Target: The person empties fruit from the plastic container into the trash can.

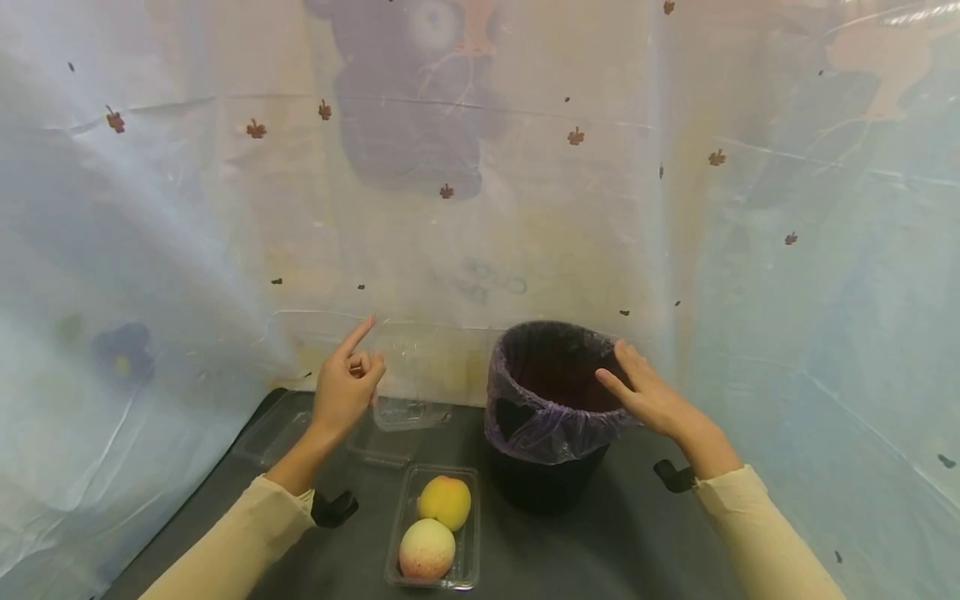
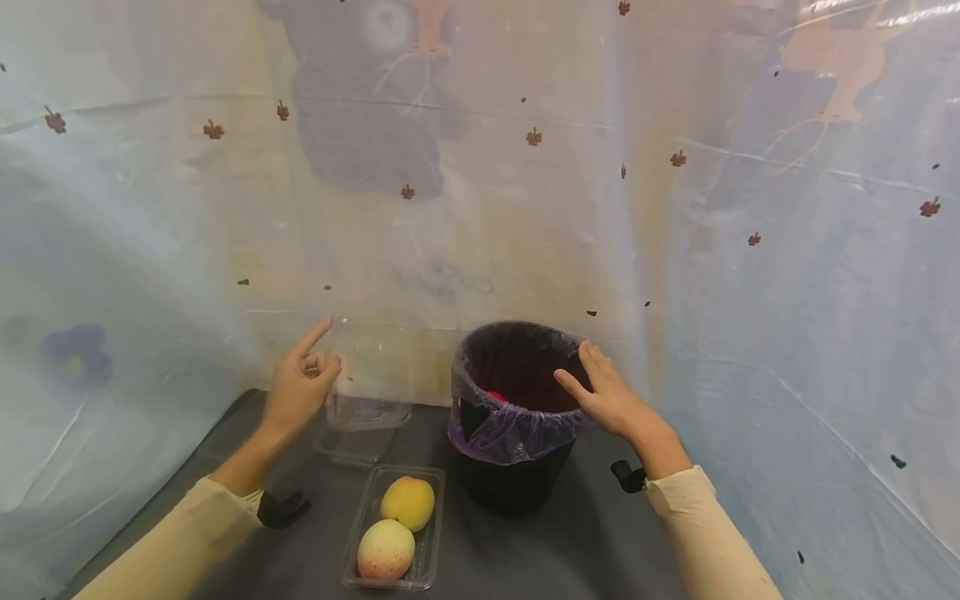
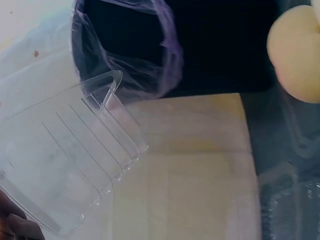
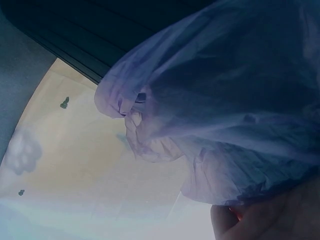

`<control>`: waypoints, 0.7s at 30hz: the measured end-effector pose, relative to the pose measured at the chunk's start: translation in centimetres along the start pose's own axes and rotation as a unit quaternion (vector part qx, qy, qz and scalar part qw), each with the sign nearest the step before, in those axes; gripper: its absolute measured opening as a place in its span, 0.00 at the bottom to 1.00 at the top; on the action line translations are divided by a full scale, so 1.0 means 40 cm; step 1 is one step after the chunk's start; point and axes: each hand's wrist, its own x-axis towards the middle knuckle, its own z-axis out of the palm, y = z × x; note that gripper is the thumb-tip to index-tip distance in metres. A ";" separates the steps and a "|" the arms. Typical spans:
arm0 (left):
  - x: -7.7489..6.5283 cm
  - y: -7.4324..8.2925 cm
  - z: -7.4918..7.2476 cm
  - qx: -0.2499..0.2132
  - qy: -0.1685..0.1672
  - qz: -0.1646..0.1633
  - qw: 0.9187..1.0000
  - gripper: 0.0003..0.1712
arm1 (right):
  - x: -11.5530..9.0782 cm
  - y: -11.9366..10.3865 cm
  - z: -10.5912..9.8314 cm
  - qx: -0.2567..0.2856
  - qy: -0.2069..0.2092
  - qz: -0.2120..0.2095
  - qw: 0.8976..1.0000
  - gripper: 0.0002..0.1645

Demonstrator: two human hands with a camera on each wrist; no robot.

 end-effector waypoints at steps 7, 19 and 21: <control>-0.041 -0.053 -0.038 0.005 -0.025 -0.014 1.000 0.38 | -0.002 -0.005 -0.001 -0.007 0.003 -0.003 1.000 0.55; -0.115 -0.126 -0.092 0.004 -0.105 -0.021 0.994 0.36 | 0.001 -0.001 0.000 -0.015 0.002 0.002 1.000 0.55; -0.128 -0.137 -0.103 0.005 -0.111 -0.028 0.993 0.37 | 0.001 -0.001 -0.001 -0.014 0.001 0.005 1.000 0.55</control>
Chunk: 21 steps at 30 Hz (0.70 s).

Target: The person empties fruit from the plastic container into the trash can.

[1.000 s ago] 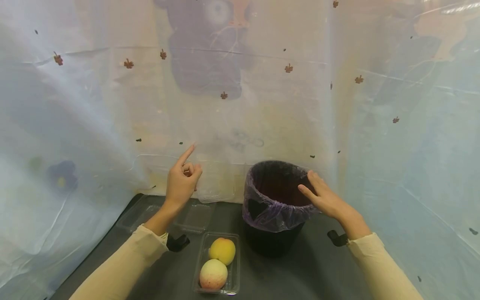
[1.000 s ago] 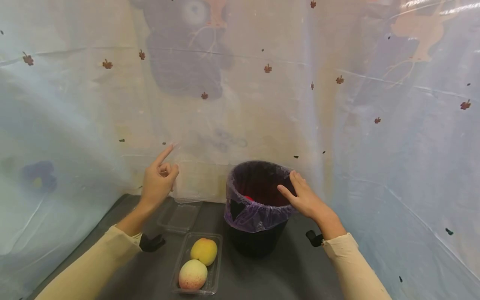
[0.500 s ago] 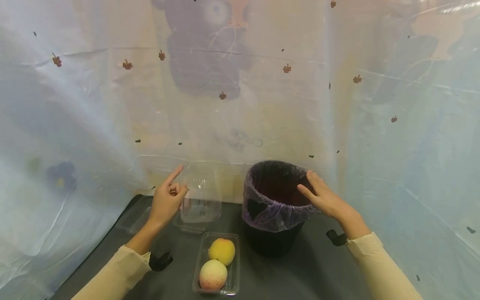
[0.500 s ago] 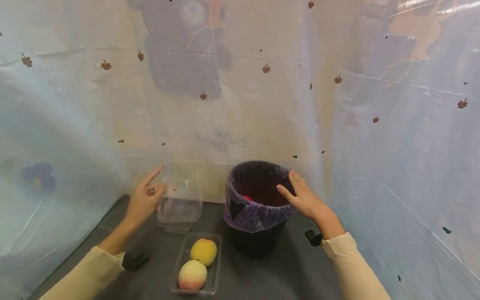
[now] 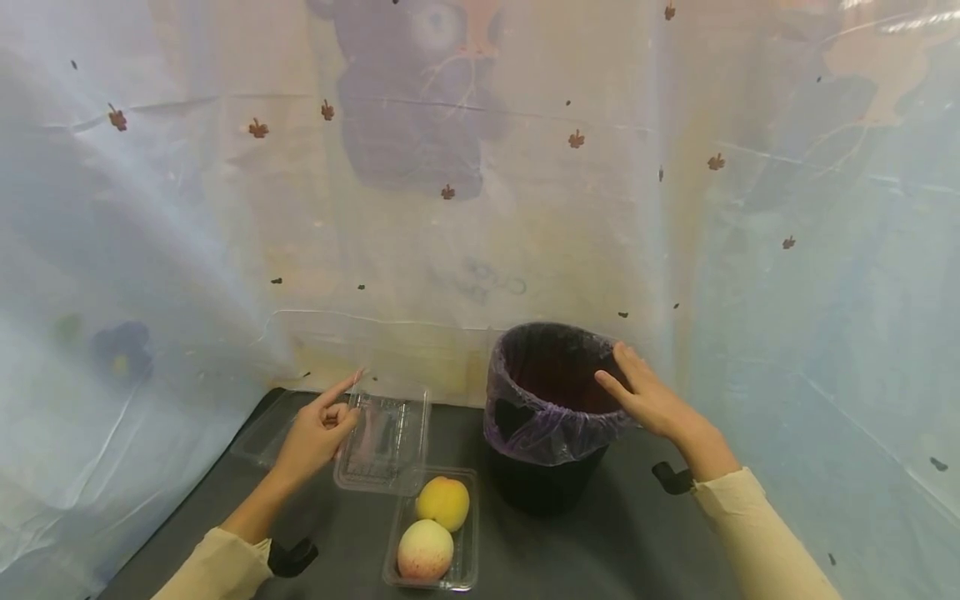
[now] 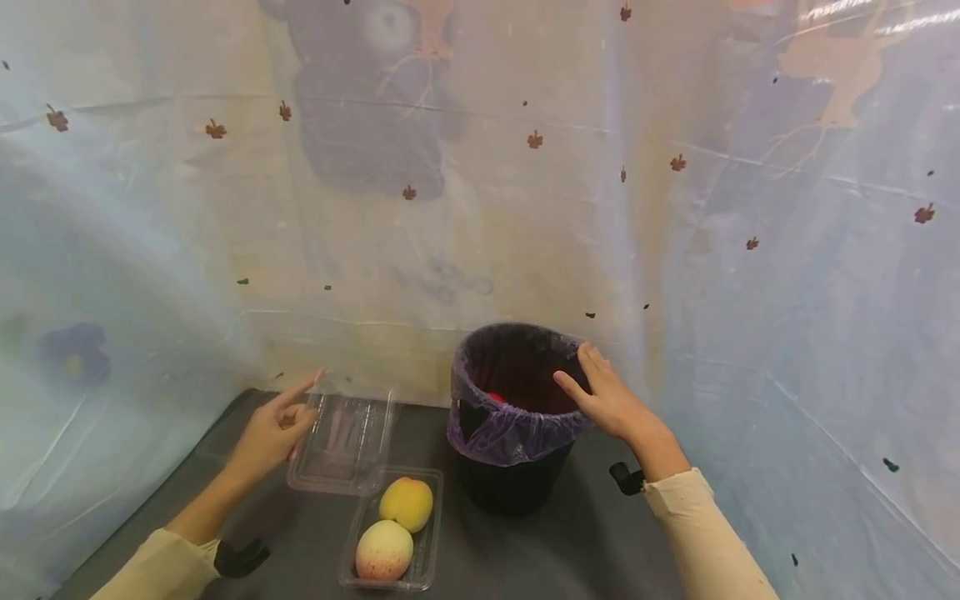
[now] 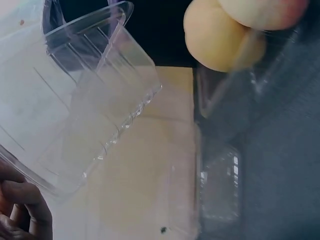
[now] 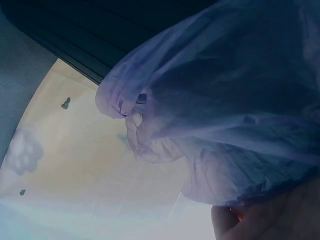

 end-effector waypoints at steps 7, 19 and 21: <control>-0.044 -0.041 -0.027 0.015 -0.005 -0.025 1.000 0.36 | 0.003 -0.001 -0.003 0.009 0.002 -0.004 1.000 0.55; -0.120 -0.118 -0.094 0.021 -0.069 -0.060 0.996 0.36 | -0.003 -0.010 0.001 0.008 0.002 0.000 1.000 0.55; -0.128 -0.127 -0.105 0.017 -0.085 -0.075 0.993 0.36 | -0.002 -0.008 0.002 0.007 0.003 0.000 1.000 0.55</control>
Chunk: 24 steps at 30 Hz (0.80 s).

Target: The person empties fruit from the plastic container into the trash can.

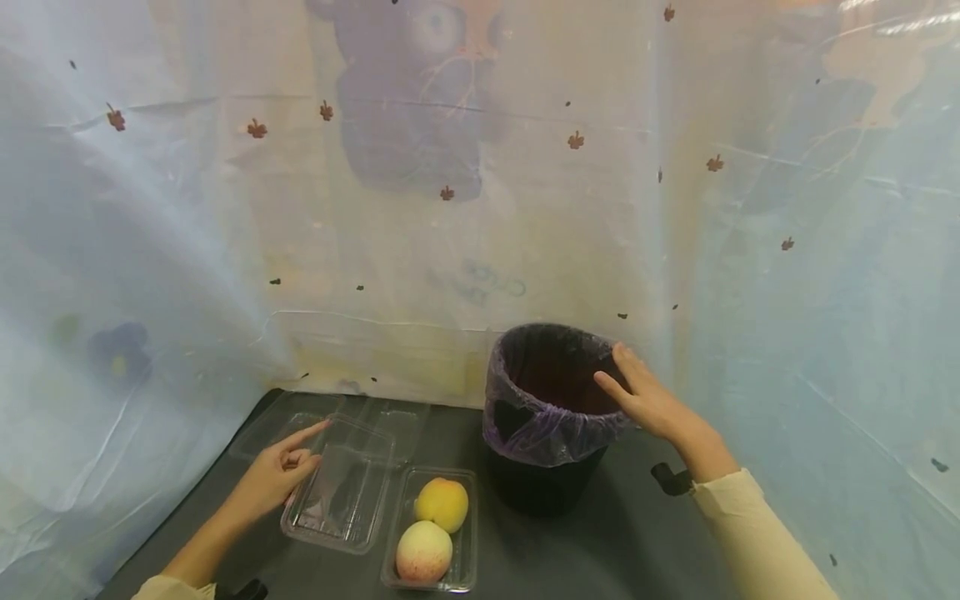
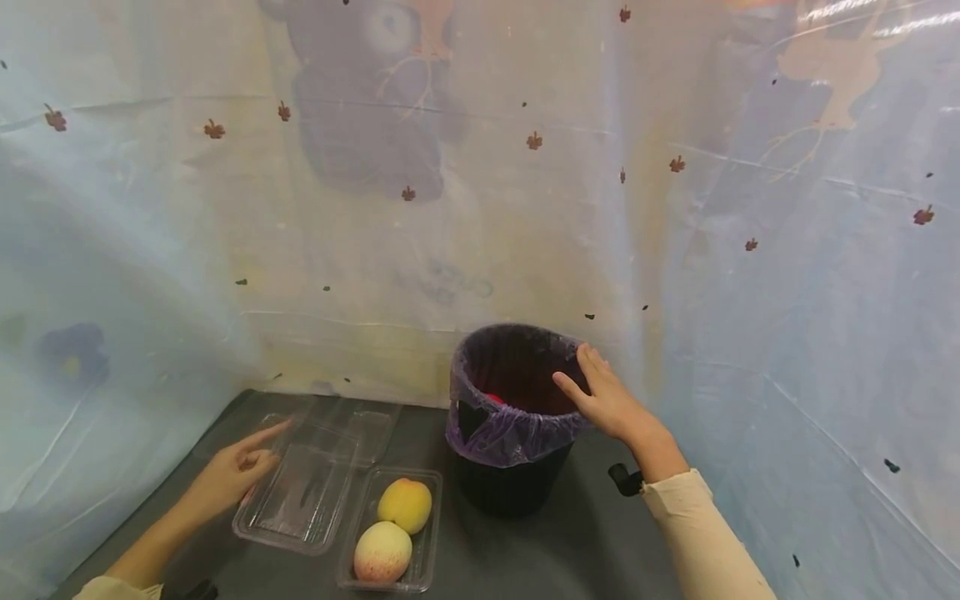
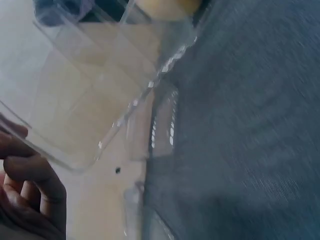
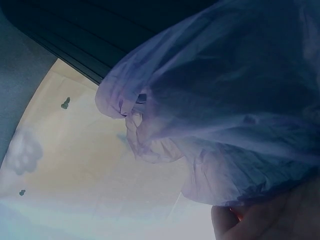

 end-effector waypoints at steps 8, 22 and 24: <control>-0.024 -0.036 -0.031 0.008 -0.051 -0.051 0.997 0.37 | 0.000 0.005 0.000 0.001 0.000 0.000 1.000 0.55; -0.066 -0.086 -0.067 0.073 -0.069 -0.081 0.992 0.38 | 0.001 0.001 0.000 0.001 0.002 -0.007 1.000 0.54; -0.071 -0.083 -0.069 0.105 -0.059 -0.092 0.988 0.38 | 0.000 0.001 -0.001 0.002 0.000 -0.007 1.000 0.54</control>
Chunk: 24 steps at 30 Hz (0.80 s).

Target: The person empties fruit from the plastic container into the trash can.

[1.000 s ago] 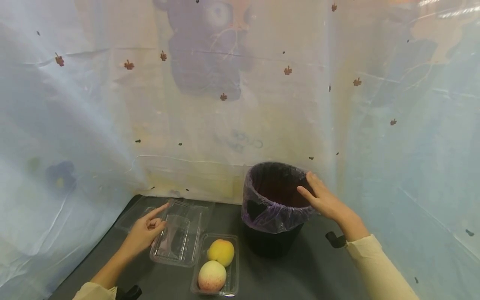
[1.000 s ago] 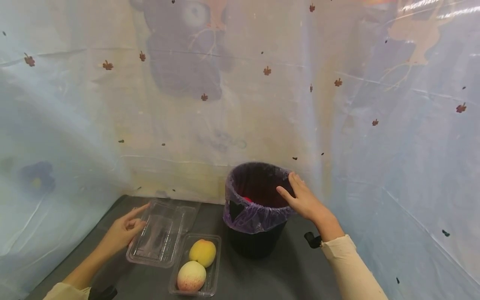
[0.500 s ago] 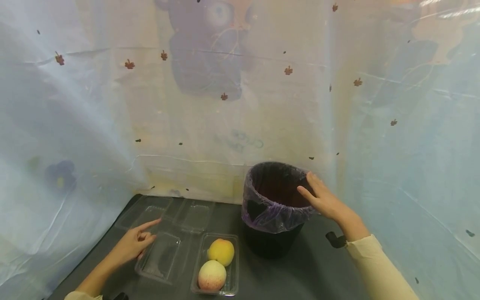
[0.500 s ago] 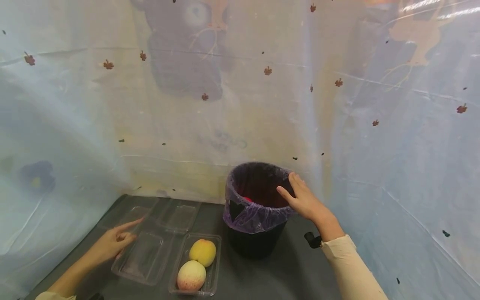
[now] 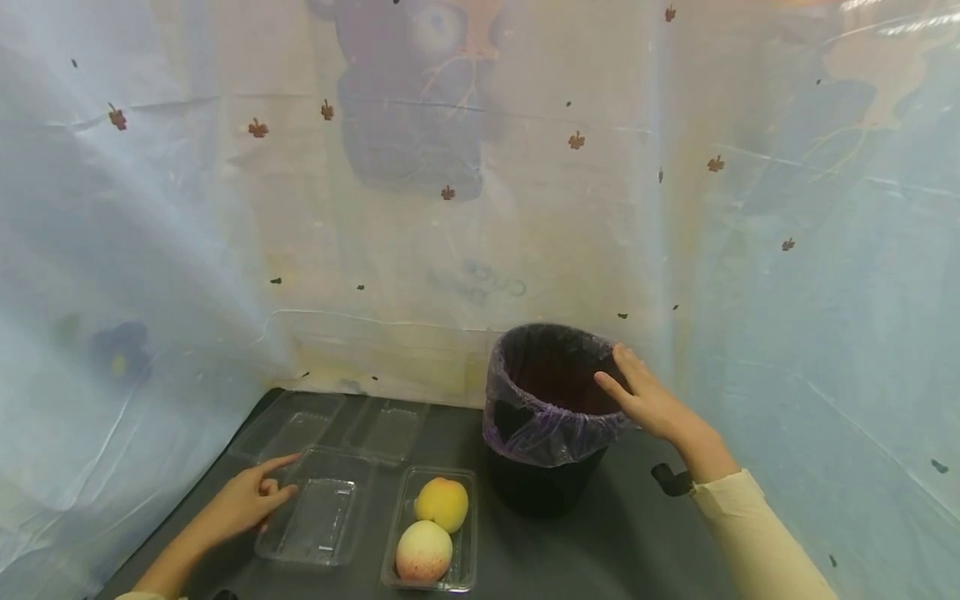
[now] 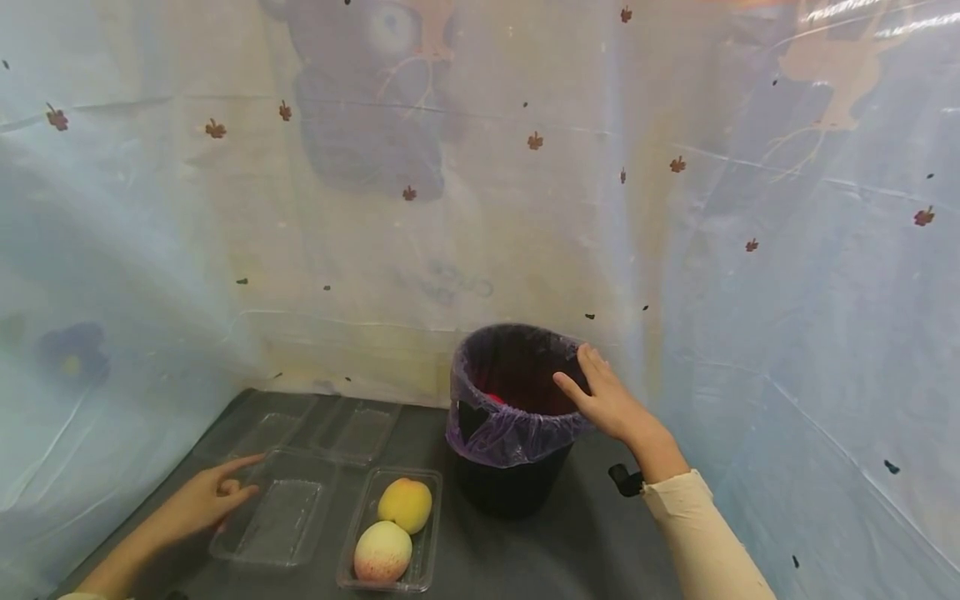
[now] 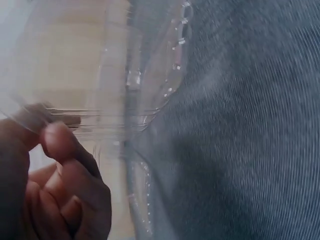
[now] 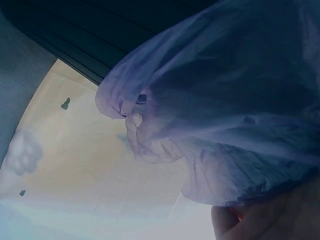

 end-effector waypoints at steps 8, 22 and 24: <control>-0.016 0.018 -0.002 0.156 0.055 -0.082 0.983 0.46 | 0.001 0.001 0.000 0.001 -0.003 0.000 1.000 0.54; -0.010 0.089 -0.001 0.306 0.068 -0.125 0.941 0.45 | 0.001 0.002 0.000 0.004 -0.002 -0.001 1.000 0.54; -0.005 0.103 0.006 0.303 0.076 -0.114 0.943 0.42 | 0.001 0.003 0.001 0.004 -0.001 -0.002 1.000 0.54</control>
